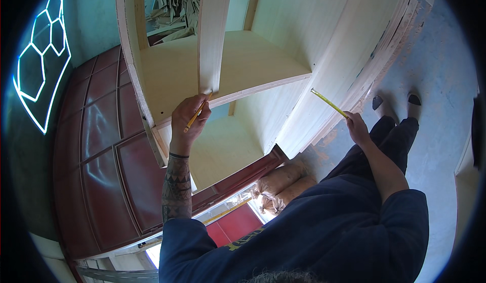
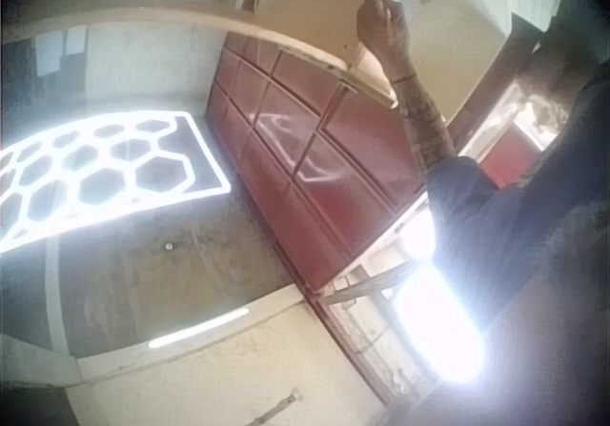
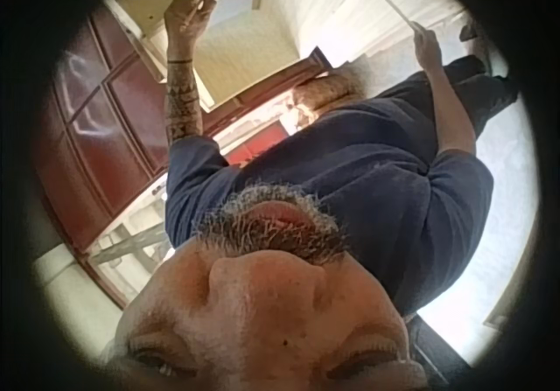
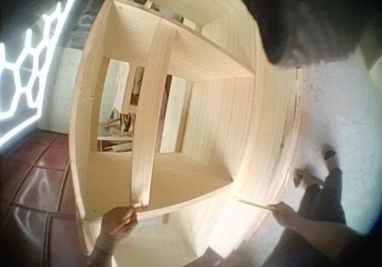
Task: Measuring dimensions within a wooden cabinet structure and marking a small wood piece with a pencil.
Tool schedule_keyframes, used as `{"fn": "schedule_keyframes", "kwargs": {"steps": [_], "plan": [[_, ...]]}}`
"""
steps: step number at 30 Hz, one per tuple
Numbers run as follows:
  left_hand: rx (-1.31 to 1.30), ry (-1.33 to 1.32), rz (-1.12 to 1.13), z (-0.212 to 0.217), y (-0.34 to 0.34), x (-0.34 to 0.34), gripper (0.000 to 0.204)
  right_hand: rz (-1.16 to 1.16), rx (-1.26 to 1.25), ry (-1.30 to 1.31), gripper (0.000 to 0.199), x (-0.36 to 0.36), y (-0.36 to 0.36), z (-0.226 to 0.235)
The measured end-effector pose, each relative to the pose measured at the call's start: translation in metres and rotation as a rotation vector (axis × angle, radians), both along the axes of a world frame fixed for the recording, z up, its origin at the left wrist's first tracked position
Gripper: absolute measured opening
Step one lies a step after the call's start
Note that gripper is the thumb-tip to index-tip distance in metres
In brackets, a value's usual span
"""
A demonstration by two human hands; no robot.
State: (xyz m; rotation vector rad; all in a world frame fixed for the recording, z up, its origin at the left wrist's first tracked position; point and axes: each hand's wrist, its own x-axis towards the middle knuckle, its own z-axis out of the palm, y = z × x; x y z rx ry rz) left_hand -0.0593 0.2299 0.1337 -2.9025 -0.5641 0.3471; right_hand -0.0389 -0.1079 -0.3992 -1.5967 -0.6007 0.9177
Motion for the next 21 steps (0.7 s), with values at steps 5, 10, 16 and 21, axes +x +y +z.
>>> {"fn": "schedule_keyframes", "kwargs": {"steps": [5,10,16,21], "plan": [[0.017,0.099,-0.022,0.005,0.002,0.000,0.016,0.005,-0.037,0.024,0.031,-0.002,-0.002,-0.002],[0.027,0.077,0.051,0.003,0.000,0.002,0.014,0.014,-0.033,0.025,0.031,0.000,-0.003,-0.003],[0.030,0.125,0.024,0.004,0.002,-0.001,0.014,0.015,-0.042,0.009,0.030,-0.002,-0.006,-0.011],[-0.020,0.045,0.139,0.004,-0.005,0.003,0.018,0.019,-0.063,0.005,0.031,-0.002,-0.010,-0.011]]}}
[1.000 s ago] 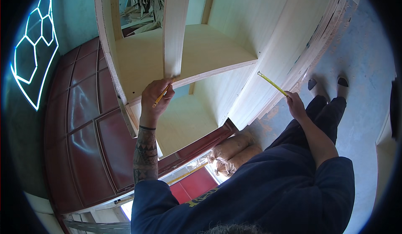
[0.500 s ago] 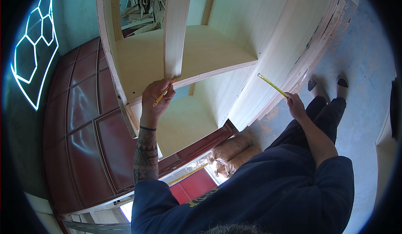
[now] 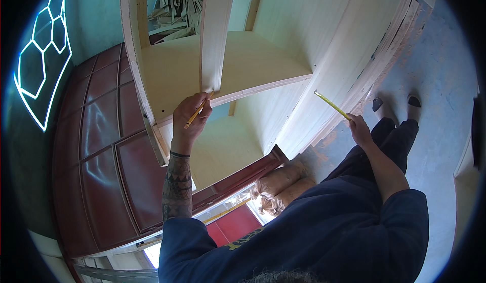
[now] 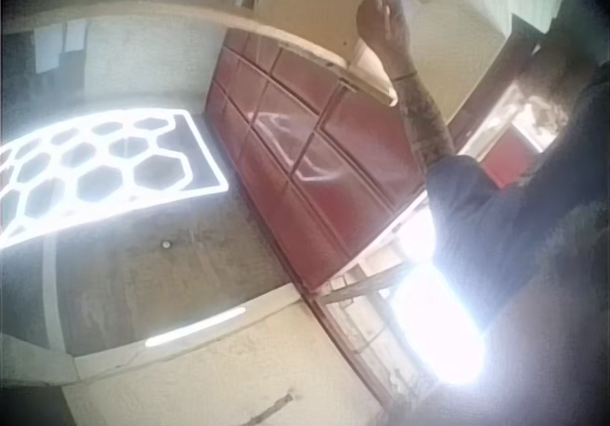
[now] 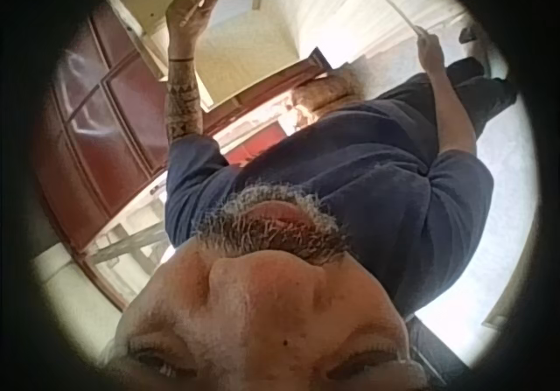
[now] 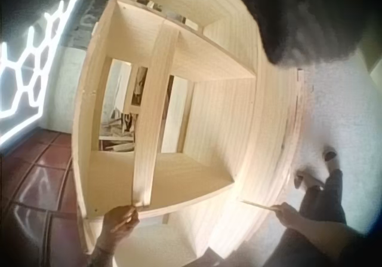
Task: Measuring dimensions within a wooden cabinet structure and marking a small wood piece with a pencil.
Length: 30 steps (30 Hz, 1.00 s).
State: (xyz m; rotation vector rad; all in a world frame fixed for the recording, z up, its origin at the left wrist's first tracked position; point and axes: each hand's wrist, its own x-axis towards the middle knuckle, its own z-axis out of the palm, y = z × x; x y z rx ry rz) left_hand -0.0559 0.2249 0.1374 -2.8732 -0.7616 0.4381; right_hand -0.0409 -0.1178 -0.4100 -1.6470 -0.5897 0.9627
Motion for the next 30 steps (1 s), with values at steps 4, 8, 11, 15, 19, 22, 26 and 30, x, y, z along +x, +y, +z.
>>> {"fn": "schedule_keyframes", "kwargs": {"steps": [4,8,11,15,19,22,26,30], "plan": [[0.036,0.014,-0.078,0.000,0.006,-0.007,0.017,0.020,-0.024,-0.012,0.031,0.004,-0.001,0.000],[0.030,0.043,-0.061,0.000,0.005,-0.004,0.014,0.034,-0.072,-0.006,0.031,0.010,-0.007,0.000],[0.012,0.016,-0.034,0.000,0.003,-0.001,0.013,0.021,-0.089,-0.028,0.032,0.012,-0.012,-0.004],[0.036,0.078,-0.082,0.002,0.003,-0.002,0.012,0.041,-0.136,-0.013,0.032,0.017,-0.014,-0.002],[-0.041,-0.086,0.077,0.002,0.001,-0.004,0.011,0.057,-0.160,0.013,0.033,0.017,-0.015,-0.003],[0.039,-0.219,-0.043,0.006,-0.005,-0.008,0.010,0.054,-0.162,0.001,0.033,0.017,-0.018,-0.009],[0.132,-0.064,-0.137,0.011,-0.003,-0.012,0.010,0.061,-0.173,-0.014,0.033,0.017,-0.017,-0.010],[0.124,0.010,-0.109,0.014,0.002,-0.015,0.012,0.063,-0.164,-0.004,0.033,0.017,-0.016,-0.007]]}}
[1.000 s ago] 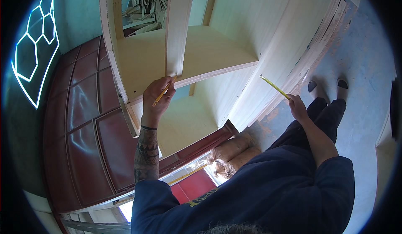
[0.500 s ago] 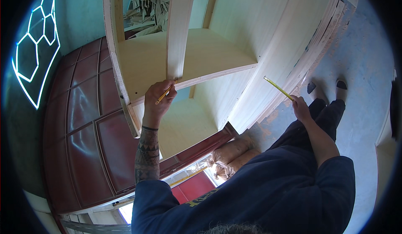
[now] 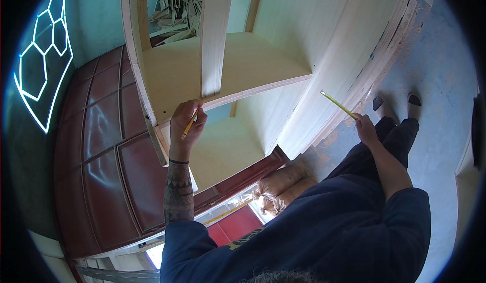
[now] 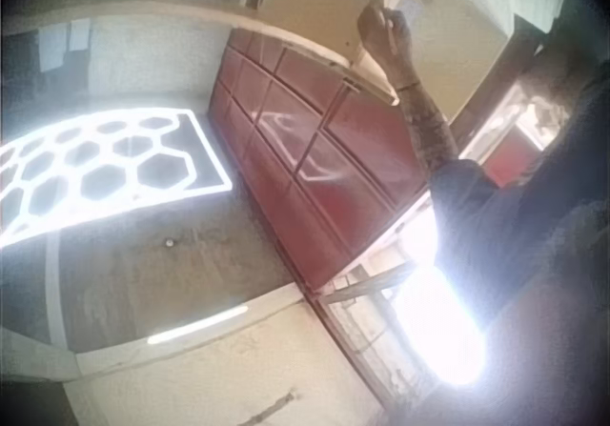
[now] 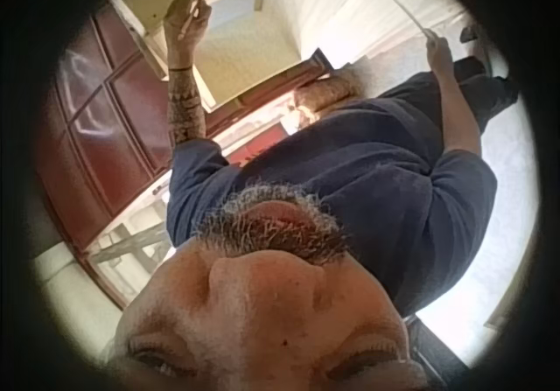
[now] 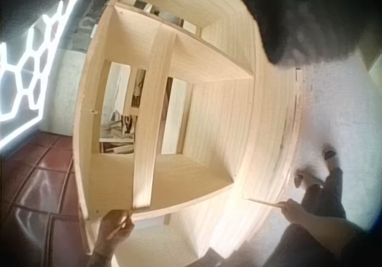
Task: Measuring dimensions within a wooden cabinet structure and marking a small wood piece with a pencil.
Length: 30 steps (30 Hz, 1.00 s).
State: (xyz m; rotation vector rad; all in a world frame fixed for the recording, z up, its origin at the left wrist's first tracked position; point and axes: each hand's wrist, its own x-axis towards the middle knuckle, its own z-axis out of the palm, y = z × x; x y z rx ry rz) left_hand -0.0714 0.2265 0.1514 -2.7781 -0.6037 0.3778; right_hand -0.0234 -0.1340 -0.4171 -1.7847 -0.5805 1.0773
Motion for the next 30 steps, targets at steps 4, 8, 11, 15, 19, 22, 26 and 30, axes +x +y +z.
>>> {"fn": "schedule_keyframes", "kwargs": {"steps": [4,8,11,15,19,22,26,30], "plan": [[-0.001,-0.017,-0.016,-0.0012,-0.0007,0.0005,0.012,0.008,-0.012,-0.005,0.033,-0.0026,-0.0037,-0.0021],[-0.017,-0.061,-0.033,-0.0035,-0.0018,0.0006,0.013,0.031,-0.032,0.003,0.033,-0.0006,-0.0011,0.0009],[-0.028,-0.085,-0.054,-0.0048,-0.0044,0.0028,0.013,0.033,-0.020,0.009,0.034,-0.0010,-0.0028,-0.0001],[-0.025,-0.073,-0.077,-0.0039,-0.0030,0.0015,0.012,0.043,-0.026,0.013,0.034,-0.0012,-0.0034,0.0016],[-0.043,-0.055,-0.011,-0.0028,-0.0032,0.0040,0.014,0.058,-0.038,0.001,0.034,-0.0025,-0.0043,-0.0005],[-0.020,-0.112,-0.044,-0.0059,-0.0041,0.0043,0.017,0.058,-0.029,-0.002,0.034,-0.0025,-0.0037,0.0011],[-0.030,-0.115,-0.025,-0.0054,-0.0056,0.0042,0.016,0.084,-0.039,0.019,0.036,-0.0017,-0.0027,0.0025],[-0.065,-0.080,-0.014,-0.0032,-0.0060,0.0057,0.016,0.076,-0.031,0.008,0.036,-0.0060,-0.0049,-0.0026]]}}
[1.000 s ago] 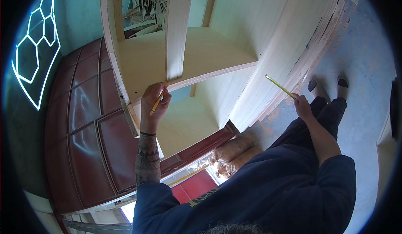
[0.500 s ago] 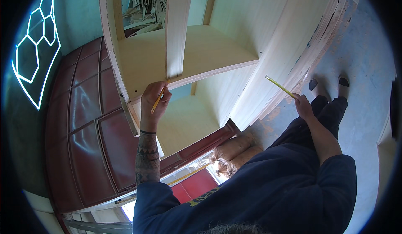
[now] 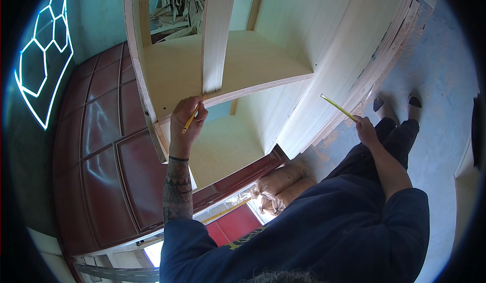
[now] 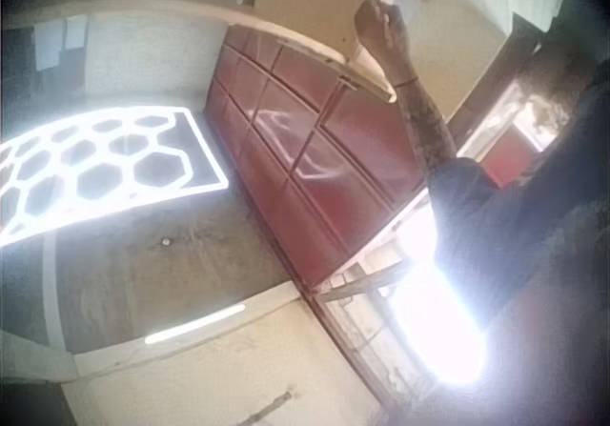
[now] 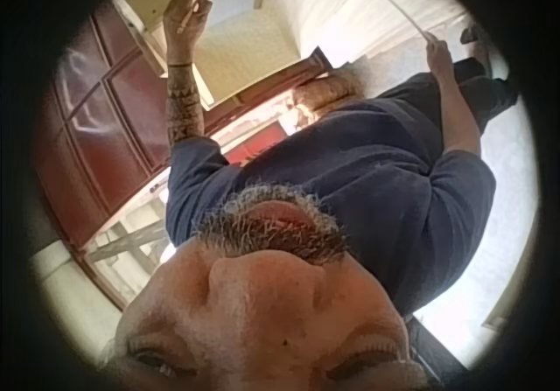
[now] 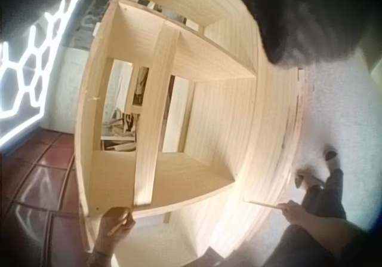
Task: Measuring dimensions within a wooden cabinet structure and marking a small wood piece with a pencil.
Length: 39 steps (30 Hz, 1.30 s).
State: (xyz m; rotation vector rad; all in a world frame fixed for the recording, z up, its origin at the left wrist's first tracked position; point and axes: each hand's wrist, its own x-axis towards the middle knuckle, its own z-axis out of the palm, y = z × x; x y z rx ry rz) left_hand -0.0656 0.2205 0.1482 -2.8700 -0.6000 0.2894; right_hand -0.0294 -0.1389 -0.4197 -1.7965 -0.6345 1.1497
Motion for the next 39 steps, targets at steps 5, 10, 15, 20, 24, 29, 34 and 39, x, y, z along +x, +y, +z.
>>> {"fn": "schedule_keyframes", "kwargs": {"steps": [5,10,15,20,24,29,34,39], "plan": [[0.013,-0.057,-0.012,-0.003,0.000,-0.002,0.018,-0.002,0.007,-0.016,0.033,-0.001,0.001,-0.001],[-0.020,-0.022,0.033,0.002,-0.002,-0.002,0.014,0.002,0.023,-0.032,0.033,0.007,0.001,0.006],[-0.139,-0.235,0.054,-0.016,-0.038,-0.021,0.011,-0.006,0.124,-0.062,0.032,0.024,0.004,0.026],[-0.693,-0.223,0.499,-0.130,-0.117,-0.097,0.015,-0.074,0.232,-0.059,0.033,0.053,-0.004,0.046],[-0.849,-0.043,0.792,-0.269,-0.204,-0.264,0.025,-0.016,0.176,-0.099,0.035,0.097,0.000,0.072],[-1.137,-0.011,0.649,-0.378,-0.280,-0.333,0.026,-0.095,-0.114,-0.194,0.045,0.183,-0.066,0.056],[-0.695,0.106,0.562,-0.351,-0.314,-0.330,0.026,-0.088,-0.194,-0.138,0.037,0.226,-0.089,0.099],[-1.065,-0.546,1.285,-0.387,-0.288,-0.207,0.032,0.058,-0.087,0.101,0.041,0.259,-0.064,0.139]]}}
